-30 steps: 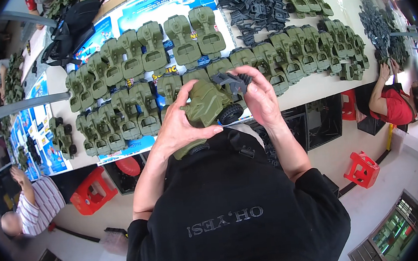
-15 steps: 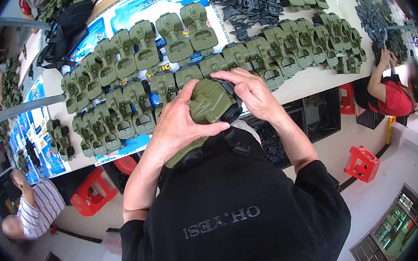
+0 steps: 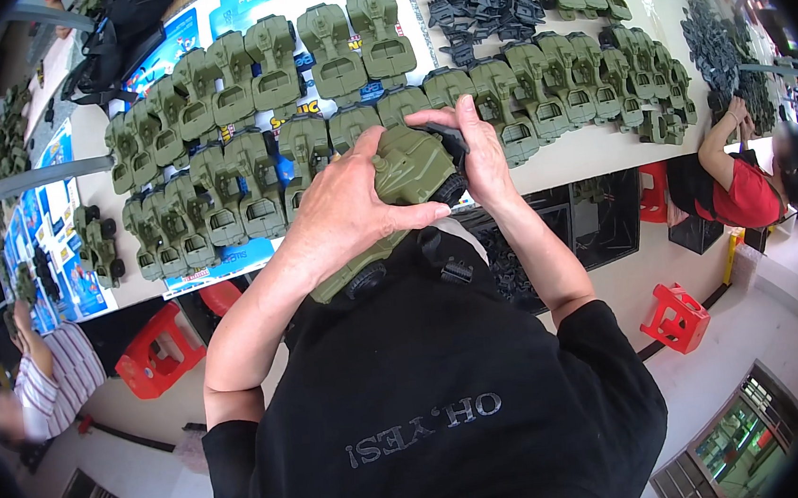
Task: The person repeatedly picks up green plastic toy bodies and black plastic wheels from a table. They insert the wheels into the toy bodies by hand, then place the assembled units back onto the table. The process is repeated continuously throughout the clip.
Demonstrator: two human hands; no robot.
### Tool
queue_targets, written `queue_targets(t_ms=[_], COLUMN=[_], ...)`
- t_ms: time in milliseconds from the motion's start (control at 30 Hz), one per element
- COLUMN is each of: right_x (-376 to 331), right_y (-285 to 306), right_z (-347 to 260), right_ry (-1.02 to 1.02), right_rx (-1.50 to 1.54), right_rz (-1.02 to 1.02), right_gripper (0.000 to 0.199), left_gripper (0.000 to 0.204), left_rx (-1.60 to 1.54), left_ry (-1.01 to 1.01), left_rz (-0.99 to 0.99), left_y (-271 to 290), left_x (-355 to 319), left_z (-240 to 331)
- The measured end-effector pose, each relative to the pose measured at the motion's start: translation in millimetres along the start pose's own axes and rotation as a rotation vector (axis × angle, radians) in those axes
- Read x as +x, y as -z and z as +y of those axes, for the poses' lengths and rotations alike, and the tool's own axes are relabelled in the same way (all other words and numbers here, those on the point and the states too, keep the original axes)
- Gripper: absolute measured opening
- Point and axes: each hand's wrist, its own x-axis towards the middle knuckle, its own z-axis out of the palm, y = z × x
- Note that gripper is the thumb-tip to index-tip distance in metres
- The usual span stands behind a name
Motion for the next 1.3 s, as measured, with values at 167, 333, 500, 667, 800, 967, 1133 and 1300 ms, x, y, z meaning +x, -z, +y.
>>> queue_targets(t_ms=[167,333,500,667,800,967,1133,1300], right_x=[-2,-3,-6,-9,-16,-44,-78,-70], right_y=[-1,0,7,-9,-14,-10,-15,-24], right_z=[5,2,6,-11,6,28,30,35], right_ry=[0.22,0.29,0.271,0.303,0.358,0.302,0.394,0.336], right_rx=[-0.236,-0.385,-0.346,-0.339,-0.294,-0.201,-0.257,-0.257], right_rz=[0.014,-0.067,-0.246,-0.3,-0.36,-0.449,-0.438,-0.452], right_gripper=[0.064,0.053,0.056,0.055,0.055,0.057,0.062,0.059], left_gripper=[0.111,0.102,0.098,0.098,0.099,0.102,0.101,0.099], left_rx=[-0.044,-0.018,0.014,0.15,0.244,0.304,0.389,0.344], left_ry=[0.018,-0.066,-0.101,-0.163,-0.212,-0.215,-0.303,-0.231], left_rz=[0.007,0.097,-0.009,0.049,0.061,0.005,-0.11,-0.101], left_y=[-5,-5,2,11,7,-5,-15,-8], left_x=[-2,-13,-13,-24,-32,-51,-69,-71], left_z=[-4,-8,1,3,-6,-3,-19,-22])
